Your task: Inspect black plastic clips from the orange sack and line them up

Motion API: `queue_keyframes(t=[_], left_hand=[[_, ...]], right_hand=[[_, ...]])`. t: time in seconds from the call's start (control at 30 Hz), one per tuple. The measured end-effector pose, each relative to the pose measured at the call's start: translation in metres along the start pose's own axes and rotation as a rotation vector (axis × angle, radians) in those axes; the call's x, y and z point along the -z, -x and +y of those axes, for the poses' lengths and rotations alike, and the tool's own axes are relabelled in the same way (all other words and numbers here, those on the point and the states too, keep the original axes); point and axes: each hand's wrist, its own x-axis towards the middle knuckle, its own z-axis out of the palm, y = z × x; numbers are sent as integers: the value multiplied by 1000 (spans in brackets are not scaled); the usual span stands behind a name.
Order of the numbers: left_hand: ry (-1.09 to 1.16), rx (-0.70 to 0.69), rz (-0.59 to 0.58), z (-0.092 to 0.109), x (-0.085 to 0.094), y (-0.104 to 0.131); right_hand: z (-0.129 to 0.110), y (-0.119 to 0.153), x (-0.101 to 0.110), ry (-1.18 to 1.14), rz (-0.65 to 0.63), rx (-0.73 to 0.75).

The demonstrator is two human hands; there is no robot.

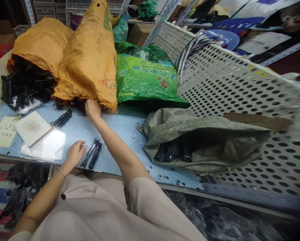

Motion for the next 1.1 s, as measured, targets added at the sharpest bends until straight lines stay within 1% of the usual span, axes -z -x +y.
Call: queue_keyframes(t=[0.07, 0.13, 0.2, 0.27, 0.33, 0.4, 0.47, 0.5, 0.57, 0.6, 0.63, 0.67, 0.7, 0.73, 0.77, 0.8, 0.87, 0.9, 1.0, 1.03, 1.07, 1.1], left_hand=[[175, 14, 30, -5, 10, -19], [326, 26, 77, -5, 16, -41], [439, 27, 130, -1, 18, -63], [518, 37, 158, 5, 16, -80], [580, 60, 150, 11, 15, -90], [651, 100, 138, 14, 18, -96], [785, 163, 151, 15, 25, -98], [881, 189, 156, 16, 31, -99], [1076, 218, 127, 18, 42, -97], [1140, 225, 105, 21, 46, -94], [1167, 230, 81, 24, 49, -90], [1156, 234, 62, 28, 51, -84], [1123, 232, 47, 32, 52, -75], [1082, 224, 27, 37, 51, -66], [1052, 209, -6, 41, 49, -55], [1039, 197, -55, 45, 47, -45], [1067, 205, -166, 51, 42, -25], [1094, 236, -230, 53, 40, -17], [1130, 412, -428, 56, 36, -3], [1132, 458, -456, 57, 36, -2], [1135, 482, -453, 58, 35, -1], [1139, 480, -423, 59, 35, -1]], right_hand=[[5, 12, 7, -31, 16, 16], [4, 18, 10, -77, 32, -50], [-1, 14, 9, -119, 34, -110], [-12, 1, 5, -132, 10, -121], [-23, -12, 0, -118, -34, -120], [-32, -17, 0, -104, -60, -96], [-36, -4, 3, -110, -36, -22], [-35, 11, 7, -119, -13, 38], [-31, 53, 16, -152, 25, 197], [-29, 78, 22, -171, 21, 285], [-26, 103, 28, -202, 6, 387], [-24, 126, 35, -254, -15, 504], [-22, 145, 42, -325, -35, 587], [-20, 160, 49, -399, -28, 607], [-18, 170, 55, -458, 1, 571], [-16, 174, 59, -485, 44, 495], [-10, 170, 62, -429, 119, 349], [-7, 164, 61, -371, 130, 329], [2, 149, 50, -272, 74, 392], [4, 147, 47, -282, 63, 390], [5, 146, 44, -302, 59, 371], [5, 147, 42, -321, 60, 347]])
